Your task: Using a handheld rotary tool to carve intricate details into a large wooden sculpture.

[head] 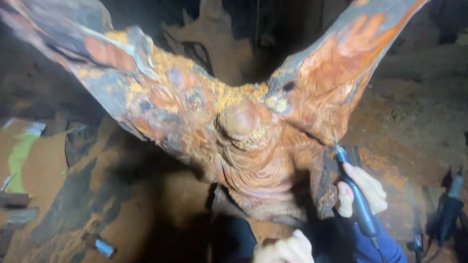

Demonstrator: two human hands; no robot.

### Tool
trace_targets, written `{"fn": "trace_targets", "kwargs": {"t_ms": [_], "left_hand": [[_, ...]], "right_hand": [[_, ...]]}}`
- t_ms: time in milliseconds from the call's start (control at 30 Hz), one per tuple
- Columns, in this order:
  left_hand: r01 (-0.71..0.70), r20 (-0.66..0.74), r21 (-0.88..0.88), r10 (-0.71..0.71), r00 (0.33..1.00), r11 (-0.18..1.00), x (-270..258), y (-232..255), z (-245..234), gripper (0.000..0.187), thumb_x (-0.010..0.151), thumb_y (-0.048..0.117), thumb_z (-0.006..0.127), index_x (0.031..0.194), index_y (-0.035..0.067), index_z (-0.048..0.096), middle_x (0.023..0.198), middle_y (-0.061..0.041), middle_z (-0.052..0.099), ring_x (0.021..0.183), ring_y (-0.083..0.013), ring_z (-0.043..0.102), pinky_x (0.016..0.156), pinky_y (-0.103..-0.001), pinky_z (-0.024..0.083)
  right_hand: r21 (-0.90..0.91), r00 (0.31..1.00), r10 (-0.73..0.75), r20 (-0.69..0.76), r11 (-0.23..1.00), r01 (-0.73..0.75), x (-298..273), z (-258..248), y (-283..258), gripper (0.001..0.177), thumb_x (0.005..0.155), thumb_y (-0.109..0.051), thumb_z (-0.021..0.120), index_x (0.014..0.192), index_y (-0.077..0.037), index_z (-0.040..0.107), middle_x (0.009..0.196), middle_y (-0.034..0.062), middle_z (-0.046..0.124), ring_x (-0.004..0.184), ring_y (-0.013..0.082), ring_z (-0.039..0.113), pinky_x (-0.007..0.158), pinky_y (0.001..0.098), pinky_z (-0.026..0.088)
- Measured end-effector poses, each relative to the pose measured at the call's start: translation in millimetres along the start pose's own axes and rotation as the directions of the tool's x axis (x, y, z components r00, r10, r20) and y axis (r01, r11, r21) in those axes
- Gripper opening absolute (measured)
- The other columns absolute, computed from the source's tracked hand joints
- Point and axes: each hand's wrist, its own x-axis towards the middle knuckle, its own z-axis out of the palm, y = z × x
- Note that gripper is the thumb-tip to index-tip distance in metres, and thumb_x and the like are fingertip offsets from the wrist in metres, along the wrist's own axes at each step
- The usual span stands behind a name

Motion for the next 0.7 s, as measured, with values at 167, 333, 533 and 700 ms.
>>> {"fn": "trace_targets", "kwargs": {"t_ms": [167,333,533,700], "left_hand": [[0.04,0.064,-0.061,-0.037,0.997,0.997,60,-19,2,0.034,0.094,0.029,0.059,0.103,-0.003,0.068,0.098,-0.016,0.071,0.087,-0.0196,0.064,0.078,-0.03,0.048],[0.182,0.112,-0.384,-0.15,0.982,0.905,114,-28,18,0.033,0.099,0.024,0.058,0.119,-0.001,0.066,0.116,-0.013,0.069,0.112,-0.0222,0.063,0.102,-0.035,0.048],[0.097,-0.052,-0.312,-0.119,0.992,0.945,137,-22,27,0.049,0.093,0.02,0.059,0.131,-0.012,0.062,0.133,-0.026,0.066,0.128,-0.0326,0.06,0.115,-0.041,0.044],[0.137,-0.205,-0.286,-0.2,0.958,0.948,143,2,40,0.044,0.091,0.013,0.061,0.127,-0.01,0.066,0.132,-0.024,0.069,0.127,-0.0294,0.062,0.112,-0.037,0.046]], "right_hand": [[-0.043,0.992,0.089,0.085,0.995,-0.086,10,14,-1,0.038,0.092,-0.022,0.061,0.114,0.007,0.07,0.1,0.0223,0.074,0.076,0.0233,0.073,0.078,0.0295,0.058],[0.221,0.986,0.098,0.137,0.967,-0.127,17,52,10,0.043,0.089,-0.032,0.063,0.115,0.001,0.072,0.104,0.0201,0.078,0.075,0.0191,0.079,0.071,0.0219,0.06],[0.402,0.931,0.199,0.308,0.859,-0.317,30,63,29,0.045,0.093,-0.03,0.063,0.122,0.004,0.07,0.122,0.026,0.073,0.115,0.0299,0.075,0.105,0.0323,0.057],[0.574,0.939,-0.014,0.344,0.794,-0.198,47,77,46,0.039,0.1,-0.031,0.06,0.119,0.003,0.069,0.12,0.0246,0.072,0.114,0.0287,0.073,0.134,0.0595,0.025]]}}
